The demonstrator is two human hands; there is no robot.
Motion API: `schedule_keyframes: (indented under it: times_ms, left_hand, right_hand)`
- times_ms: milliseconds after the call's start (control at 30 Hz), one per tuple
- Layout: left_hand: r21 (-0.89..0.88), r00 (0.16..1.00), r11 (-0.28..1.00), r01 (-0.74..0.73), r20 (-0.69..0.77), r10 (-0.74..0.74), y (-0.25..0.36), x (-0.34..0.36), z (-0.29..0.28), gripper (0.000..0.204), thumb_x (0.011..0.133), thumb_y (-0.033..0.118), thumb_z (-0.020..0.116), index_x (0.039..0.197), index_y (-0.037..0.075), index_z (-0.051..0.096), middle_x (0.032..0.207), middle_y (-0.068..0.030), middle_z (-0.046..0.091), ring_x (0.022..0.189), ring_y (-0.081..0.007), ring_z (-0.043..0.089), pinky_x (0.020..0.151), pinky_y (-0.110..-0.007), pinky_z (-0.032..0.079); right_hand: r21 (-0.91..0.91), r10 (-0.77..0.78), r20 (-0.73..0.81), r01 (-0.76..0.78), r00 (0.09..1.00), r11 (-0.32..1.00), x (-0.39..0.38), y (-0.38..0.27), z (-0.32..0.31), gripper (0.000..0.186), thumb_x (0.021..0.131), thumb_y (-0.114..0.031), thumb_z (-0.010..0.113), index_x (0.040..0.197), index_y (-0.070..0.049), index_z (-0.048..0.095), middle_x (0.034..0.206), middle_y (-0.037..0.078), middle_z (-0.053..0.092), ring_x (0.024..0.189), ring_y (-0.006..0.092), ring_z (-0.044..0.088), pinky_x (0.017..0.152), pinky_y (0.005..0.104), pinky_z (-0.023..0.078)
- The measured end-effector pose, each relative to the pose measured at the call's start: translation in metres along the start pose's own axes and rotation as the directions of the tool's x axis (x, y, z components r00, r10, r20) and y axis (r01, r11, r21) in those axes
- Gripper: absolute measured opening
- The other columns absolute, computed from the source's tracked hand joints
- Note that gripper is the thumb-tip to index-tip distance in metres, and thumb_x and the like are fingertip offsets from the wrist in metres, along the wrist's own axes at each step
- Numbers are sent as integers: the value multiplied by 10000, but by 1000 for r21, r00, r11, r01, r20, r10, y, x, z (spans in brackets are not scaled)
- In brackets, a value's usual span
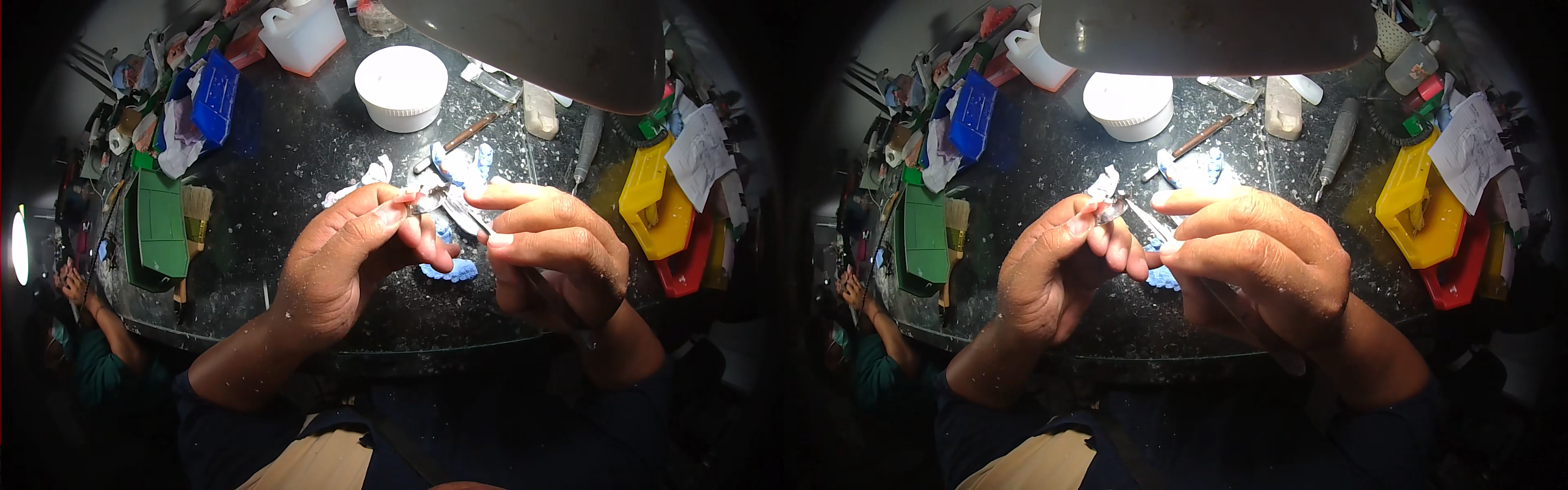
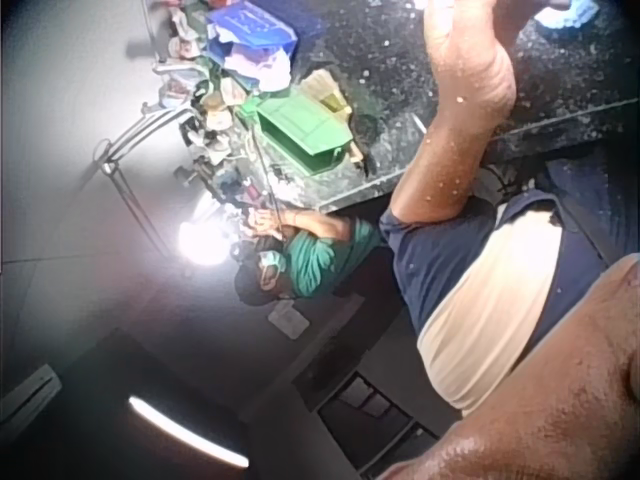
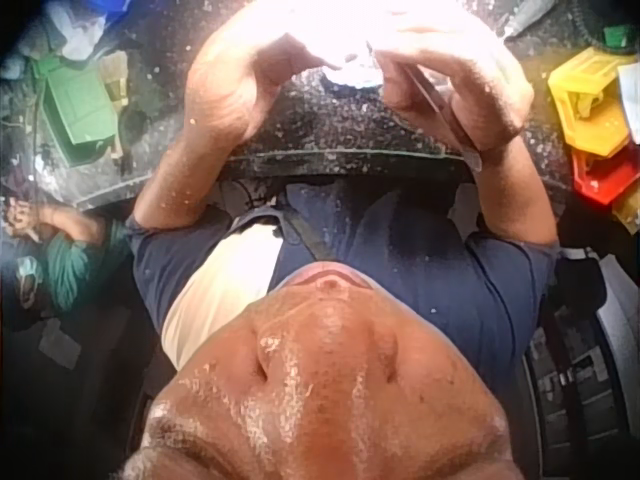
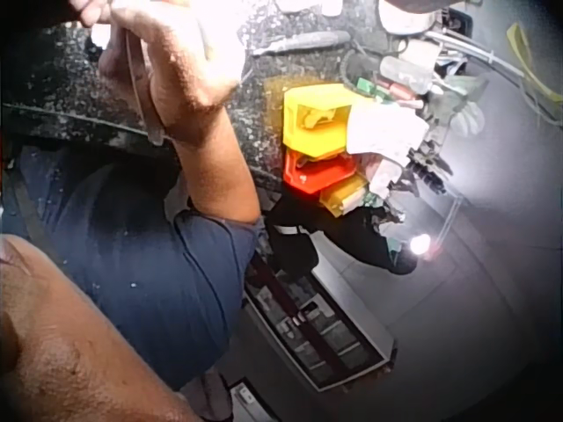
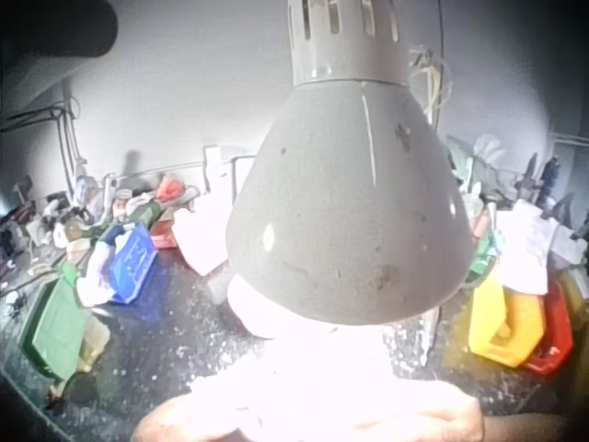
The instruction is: The person holds a plaster model with a dental prosthetic and uses a carving tool to remove and shape wax around the teeth. They rotate the model by hand to reach different sections and occasionally pick up small prosthetic pieces.
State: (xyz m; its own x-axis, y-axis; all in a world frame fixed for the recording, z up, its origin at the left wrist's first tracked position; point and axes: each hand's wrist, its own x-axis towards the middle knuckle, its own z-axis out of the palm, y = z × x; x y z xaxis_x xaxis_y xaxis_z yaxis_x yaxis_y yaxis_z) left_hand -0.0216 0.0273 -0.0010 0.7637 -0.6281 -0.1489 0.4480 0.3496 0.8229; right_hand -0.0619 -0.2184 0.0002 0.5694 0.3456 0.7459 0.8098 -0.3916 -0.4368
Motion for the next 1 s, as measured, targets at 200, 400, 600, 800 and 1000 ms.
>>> schedule_keyframes:
  times_ms: [200, 400, 600, 800, 1000]
  left_hand:
    - [-4, 1000, 1000, -4, -7, 4, -1, 1, 2, 262, 1123, 238, 454, 1023, 33, 583, 955, -152, 631, 973, -302, 681, 1102, -555, 520]
    - [166, 995, 982, -92, -15, 96, -4, -1, 0, 262, 1141, 219, 420, 1033, 31, 567, 945, -132, 626, 958, -263, 675, 1122, -585, 520]
    - [209, 993, 971, -118, 1, 121, -5, 0, 0, 262, 1147, 207, 408, 1037, 28, 565, 937, -123, 620, 950, -253, 668, 1122, -590, 518]
    - [173, 995, 981, -91, -14, 95, -2, -1, 2, 266, 1139, 224, 421, 1027, 32, 568, 924, -117, 615, 945, -256, 668, 1120, -595, 520]
    - [89, 999, 996, -22, -37, 25, -3, 1, 0, 272, 1110, 257, 466, 993, 39, 577, 884, -115, 609, 891, -269, 683, 1091, -597, 542]
  right_hand:
    - [11, 27, -72, -26, 997, 1000, -4, 1, 3, 247, 833, 75, 832, 1036, -18, 726, 926, 142, 766, 955, 338, 823, 805, 408, 675]
    - [50, 50, 29, -51, 998, 997, 1, -6, -3, 170, 970, 41, 730, 1097, -30, 642, 930, 141, 735, 992, 374, 812, 870, 468, 674]
    - [1, 43, -7, -43, 999, 999, -2, -2, -2, 153, 970, 19, 734, 1088, -32, 650, 927, 133, 737, 992, 375, 813, 886, 480, 670]
    - [27, 33, 47, -34, 998, 999, 1, -4, -4, 159, 967, 38, 716, 1094, -26, 645, 930, 138, 737, 989, 374, 814, 896, 484, 666]
    - [-21, 26, -5, -26, 1000, 999, -2, -1, -1, 155, 967, 32, 728, 1089, -21, 649, 930, 145, 735, 988, 370, 813, 884, 480, 668]
